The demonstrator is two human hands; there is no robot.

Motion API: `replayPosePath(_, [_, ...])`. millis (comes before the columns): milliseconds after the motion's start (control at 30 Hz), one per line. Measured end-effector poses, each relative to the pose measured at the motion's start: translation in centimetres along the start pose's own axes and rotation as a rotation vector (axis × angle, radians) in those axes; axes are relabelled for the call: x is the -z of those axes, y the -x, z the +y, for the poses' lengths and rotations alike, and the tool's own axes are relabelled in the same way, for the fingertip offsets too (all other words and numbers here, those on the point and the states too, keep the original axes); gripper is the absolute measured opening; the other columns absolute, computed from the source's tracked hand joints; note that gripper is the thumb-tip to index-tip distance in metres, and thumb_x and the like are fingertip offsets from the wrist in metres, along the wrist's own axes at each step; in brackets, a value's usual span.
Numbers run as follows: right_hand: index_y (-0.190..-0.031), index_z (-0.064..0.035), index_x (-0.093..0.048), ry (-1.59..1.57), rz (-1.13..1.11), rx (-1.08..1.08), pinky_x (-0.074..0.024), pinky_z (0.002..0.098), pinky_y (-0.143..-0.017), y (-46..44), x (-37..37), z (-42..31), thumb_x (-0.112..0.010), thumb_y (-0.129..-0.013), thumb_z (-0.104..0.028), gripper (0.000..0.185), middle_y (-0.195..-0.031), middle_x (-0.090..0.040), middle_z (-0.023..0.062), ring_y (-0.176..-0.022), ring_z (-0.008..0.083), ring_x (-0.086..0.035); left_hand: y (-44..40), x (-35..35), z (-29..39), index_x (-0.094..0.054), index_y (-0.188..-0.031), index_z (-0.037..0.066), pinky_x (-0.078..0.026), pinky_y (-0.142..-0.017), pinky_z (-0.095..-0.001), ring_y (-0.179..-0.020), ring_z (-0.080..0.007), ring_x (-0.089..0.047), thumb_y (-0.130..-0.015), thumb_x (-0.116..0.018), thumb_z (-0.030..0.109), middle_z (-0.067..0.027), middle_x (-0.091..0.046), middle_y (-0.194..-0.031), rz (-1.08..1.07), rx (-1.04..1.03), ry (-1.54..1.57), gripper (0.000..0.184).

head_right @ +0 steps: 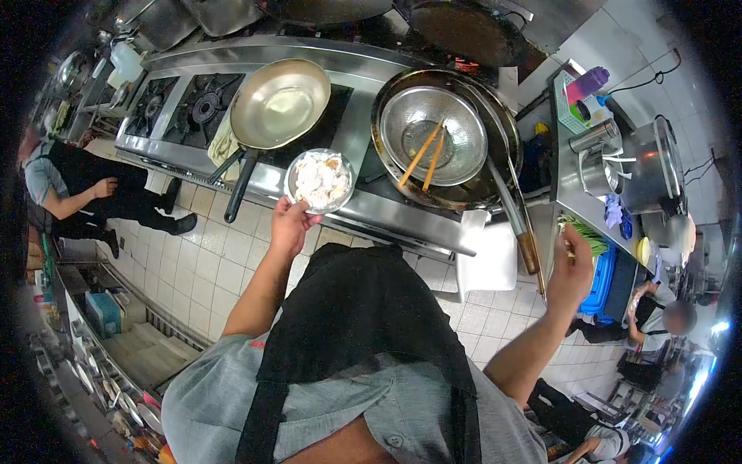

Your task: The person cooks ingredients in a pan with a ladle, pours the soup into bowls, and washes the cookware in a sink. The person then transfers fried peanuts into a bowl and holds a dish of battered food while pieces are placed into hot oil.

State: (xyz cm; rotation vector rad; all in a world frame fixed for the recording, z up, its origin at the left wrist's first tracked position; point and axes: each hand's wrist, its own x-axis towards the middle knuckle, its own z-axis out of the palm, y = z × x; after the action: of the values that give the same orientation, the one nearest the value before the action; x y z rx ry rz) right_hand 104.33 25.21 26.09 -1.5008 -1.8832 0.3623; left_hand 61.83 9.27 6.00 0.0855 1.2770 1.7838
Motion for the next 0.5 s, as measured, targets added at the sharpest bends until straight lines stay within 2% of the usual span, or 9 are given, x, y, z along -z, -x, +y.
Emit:
replayPosePath(33, [-0.114, -0.0044, -0.066, -0.107, 0.000, 0.076, -0.0479, 0.0265, -0.073, -0.4, -1.3, -2.0, -0.065, -0.086, -0.004, 0.028, -0.102, -0.066, 0.0078, -0.085, 0.0146, -0.060, 0.6, -0.6, 0.9, -0.048, -0.105, 0.002, -0.061, -0.061, -0.0310, -0.078, -0.0213, -0.068, -0.090, -0.053, 0.001, -0.0144, -0.064, -0.099, -0.012, -0.006, 0.003, 0.016])
replayPosePath(100, [-0.109, -0.0054, -0.069, -0.274, -0.170, 0.262, -0.0487, 0.0263, -0.075, -0.7, -5.5, -8.3, -0.069, -0.084, -0.006, 0.025, -0.101, -0.067, 0.0079, -0.087, 0.0155, -0.062, 1.6, -1.7, 2.6, -0.049, -0.103, 0.002, -0.061, -0.061, -0.0303, -0.075, -0.0197, -0.068, -0.090, -0.053, 0.002, -0.0130, -0.064, -0.098, -0.044, -0.014, 0.005, 0.014])
replayPosePath(133, [-0.104, -0.0069, -0.071, -0.203, -0.272, 0.315, -0.0503, 0.0275, -0.078, -0.3, -7.1, -12.5, -0.071, -0.082, -0.007, 0.022, -0.100, -0.067, 0.0070, -0.089, 0.0160, -0.062, 1.8, -1.9, 3.2, -0.049, -0.103, 0.002, -0.061, -0.061, -0.0303, -0.075, -0.0197, -0.068, -0.090, -0.053, 0.002, -0.0130, -0.064, -0.098, -0.051, -0.015, 0.001, 0.014])
replayPosePath(167, [-0.102, -0.0094, -0.072, -0.321, -0.418, 0.328, -0.0515, 0.0306, -0.077, 0.2, -9.7, -14.7, -0.071, -0.082, -0.010, 0.020, -0.100, -0.067, 0.0071, -0.090, 0.0197, -0.063, 1.8, -2.1, 3.6, -0.050, -0.106, 0.003, -0.061, -0.061, -0.0298, -0.077, -0.0193, -0.068, -0.090, -0.054, 0.003, -0.0128, -0.065, -0.099, -0.071, -0.017, -0.018, 0.016])
replayPosePath(200, [-0.100, -0.0107, -0.071, -0.246, -0.362, 0.668, -0.0513, 0.0343, -0.077, 0.4, -12.9, -15.7, -0.072, -0.079, -0.013, 0.021, -0.098, -0.065, 0.0085, -0.091, 0.0249, -0.062, 1.9, -2.4, 4.1, -0.050, -0.109, 0.003, -0.060, -0.061, -0.0292, -0.079, -0.0190, -0.068, -0.090, -0.055, 0.004, -0.0127, -0.065, -0.100, -0.094, -0.019, -0.035, 0.019])
replayPosePath(267, [-0.100, -0.0084, -0.070, -0.172, -0.478, 0.832, -0.0500, 0.0354, -0.079, 0.9, -17.3, -18.6, -0.077, -0.074, -0.016, 0.028, -0.100, -0.062, 0.0066, -0.095, 0.0258, -0.059, 2.2, -3.3, 5.5, -0.051, -0.108, 0.003, -0.060, -0.059, -0.0287, -0.077, -0.0180, -0.068, -0.090, -0.055, 0.004, -0.0122, -0.065, -0.099, -0.114, -0.006, -0.056, 0.018])
replayPosePath(367, [-0.101, -0.0097, -0.070, -0.124, -0.459, 0.858, -0.0491, 0.0383, -0.080, 1.3, -21.7, -21.6, -0.077, -0.072, -0.016, 0.030, -0.098, -0.059, 0.0066, -0.096, 0.0261, -0.057, 1.9, -4.4, 7.1, -0.051, -0.106, 0.003, -0.060, -0.059, -0.0288, -0.072, -0.0171, -0.066, -0.091, -0.054, 0.004, -0.0110, -0.065, -0.096, -0.165, -0.003, -0.077, 0.016])
replayPosePath(433, [-0.098, -0.0109, -0.070, -0.114, -0.316, 0.839, -0.0491, 0.0389, -0.078, 0.8, -23.5, -22.7, -0.077, -0.070, -0.015, 0.030, -0.095, -0.057, 0.0065, -0.092, 0.0261, -0.057, 2.0, -5.6, 8.5, -0.049, -0.102, 0.003, -0.060, -0.059, -0.0285, -0.070, -0.0170, -0.066, -0.091, -0.054, 0.003, -0.0114, -0.064, -0.094, -0.174, -0.007, -0.072, 0.012])
replayPosePath(500, [-0.096, -0.0114, -0.070, -0.078, -0.272, 0.862, -0.0492, 0.0387, -0.077, -0.7, -23.8, -23.2, -0.077, -0.069, -0.015, 0.028, -0.094, -0.057, 0.0063, -0.091, 0.0261, -0.057, 1.5, -6.3, 9.2, -0.049, -0.099, 0.003, -0.059, -0.059, -0.0284, -0.069, -0.0169, -0.066, -0.090, -0.053, 0.001, -0.0119, -0.064, -0.093, -0.199, -0.014, -0.055, 0.010])
